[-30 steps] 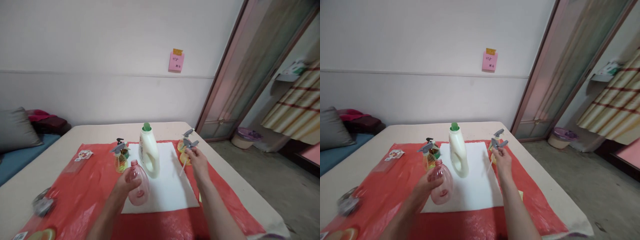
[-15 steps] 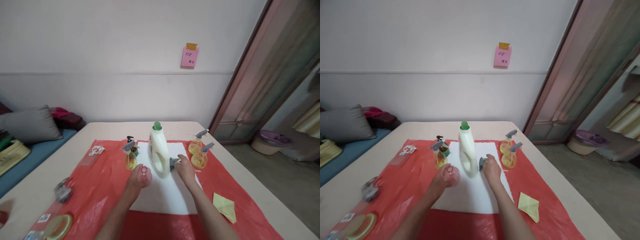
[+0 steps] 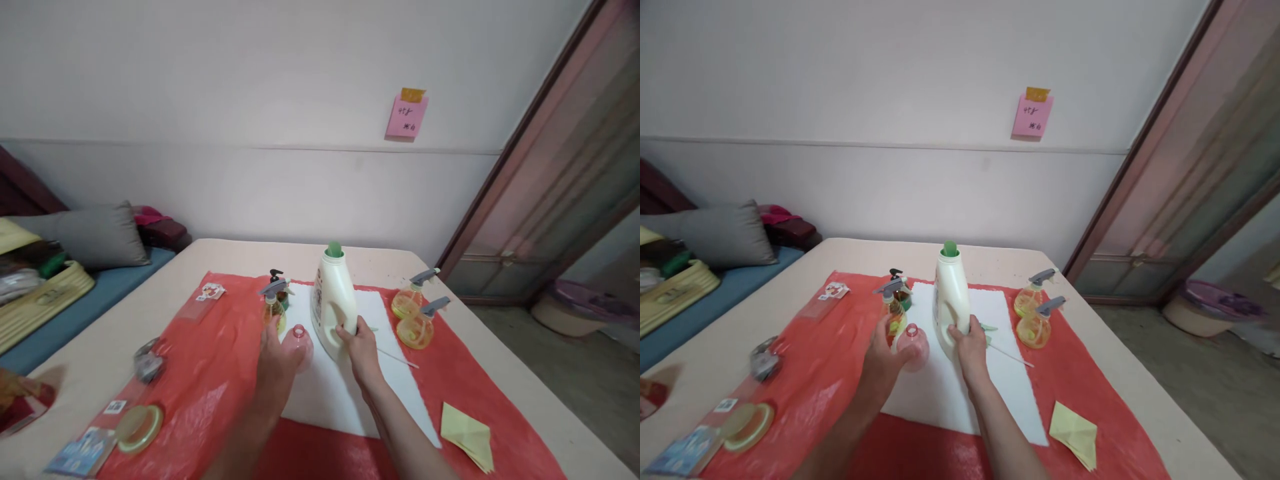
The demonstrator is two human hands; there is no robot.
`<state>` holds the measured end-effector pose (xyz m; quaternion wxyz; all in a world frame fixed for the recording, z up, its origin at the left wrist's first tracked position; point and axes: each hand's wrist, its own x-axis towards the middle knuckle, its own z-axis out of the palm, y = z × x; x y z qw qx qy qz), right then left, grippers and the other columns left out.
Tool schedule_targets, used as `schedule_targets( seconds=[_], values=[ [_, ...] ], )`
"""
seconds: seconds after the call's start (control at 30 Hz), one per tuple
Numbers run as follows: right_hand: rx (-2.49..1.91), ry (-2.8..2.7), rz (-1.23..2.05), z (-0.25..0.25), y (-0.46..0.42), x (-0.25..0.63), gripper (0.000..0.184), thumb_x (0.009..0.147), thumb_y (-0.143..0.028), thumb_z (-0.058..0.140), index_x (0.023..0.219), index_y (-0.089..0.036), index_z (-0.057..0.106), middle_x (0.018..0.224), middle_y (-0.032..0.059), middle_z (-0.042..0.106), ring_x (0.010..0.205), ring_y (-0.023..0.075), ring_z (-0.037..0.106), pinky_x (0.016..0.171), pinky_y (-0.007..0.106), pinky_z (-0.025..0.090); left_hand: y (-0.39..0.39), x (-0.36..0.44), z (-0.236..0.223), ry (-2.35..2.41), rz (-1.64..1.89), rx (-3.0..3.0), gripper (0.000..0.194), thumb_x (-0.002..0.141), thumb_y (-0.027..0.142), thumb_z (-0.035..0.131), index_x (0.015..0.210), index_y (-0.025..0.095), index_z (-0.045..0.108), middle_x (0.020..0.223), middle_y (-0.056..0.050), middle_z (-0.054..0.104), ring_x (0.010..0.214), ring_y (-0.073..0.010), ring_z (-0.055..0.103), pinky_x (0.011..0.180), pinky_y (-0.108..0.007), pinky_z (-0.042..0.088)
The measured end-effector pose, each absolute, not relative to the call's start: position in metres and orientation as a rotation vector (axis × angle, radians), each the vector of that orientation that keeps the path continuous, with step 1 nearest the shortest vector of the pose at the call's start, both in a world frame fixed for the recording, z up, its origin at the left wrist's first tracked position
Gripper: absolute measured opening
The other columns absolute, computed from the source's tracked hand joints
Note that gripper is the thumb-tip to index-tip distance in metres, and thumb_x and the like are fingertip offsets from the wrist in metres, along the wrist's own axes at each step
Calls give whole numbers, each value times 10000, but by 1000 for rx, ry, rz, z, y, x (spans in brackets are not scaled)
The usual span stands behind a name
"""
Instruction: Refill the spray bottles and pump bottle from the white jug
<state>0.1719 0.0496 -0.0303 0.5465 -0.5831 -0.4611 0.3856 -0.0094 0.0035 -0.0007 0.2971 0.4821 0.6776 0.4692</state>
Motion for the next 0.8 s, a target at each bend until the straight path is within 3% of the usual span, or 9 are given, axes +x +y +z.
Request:
schedule_targets(
  seconds=[0.13, 0.27, 0.4, 0.57, 0.67, 0.8],
  values=[
    [-1378, -1029, 935, 7, 43, 195, 533, 602, -514, 704, 989, -162, 600, 862, 38, 659, 739, 230, 606, 658, 300, 470, -16, 11, 9, 1710, 1468, 1400, 534, 819, 330, 631, 1314, 191, 484, 1344, -149, 557, 1263, -294, 529, 1070, -450, 408],
    [-1549, -1161, 744, 50, 31, 233, 537, 599, -486, 712, 1040, -184, 653, 910, 34, 675, 777, 247, 621, 672, 313, 464, -30, 34, -2, 1424, 1439, 1451, 549, 788, 267, 649, 1313, 229, 494, 1364, -126, 548, 1278, -284, 518, 1090, -455, 388],
    [-1815, -1501, 373, 83, 13, 268, 545, 622, -567, 603, 1033, -222, 700, 883, 49, 678, 800, 282, 607, 670, 339, 424, -34, 55, -4, 1285, 1143, 1270, 702, 727, 278, 721, 1377, 196, 467, 1376, -160, 536, 1268, -311, 510, 1059, -459, 398],
    [-2157, -1668, 126, 102, -12, 298, 572, 666, -683, 485, 1022, -304, 724, 788, 55, 668, 747, 321, 607, 605, 347, 372, -25, 73, -3, 1112, 1028, 900, 1086, 644, 474, 806, 1506, 136, 239, 1456, -259, 406, 1248, -348, 513, 981, -459, 447],
    [-2152, -1687, 176, 104, -22, 311, 573, 679, -703, 488, 1039, -327, 725, 812, 38, 680, 757, 312, 619, 630, 360, 402, -21, 84, -8, 1030, 1022, 774, 1197, 585, 537, 842, 1516, 149, 198, 1439, -258, 407, 1238, -355, 525, 991, -474, 439],
    [-2059, -1680, 351, 103, -30, 316, 588, 662, -713, 542, 1044, -308, 729, 855, 28, 691, 801, 294, 637, 696, 371, 456, -29, 108, -9, 853, 1060, 721, 1325, 462, 460, 937, 1500, 174, 165, 1364, -232, 504, 1219, -374, 555, 997, -487, 455]
  ],
)
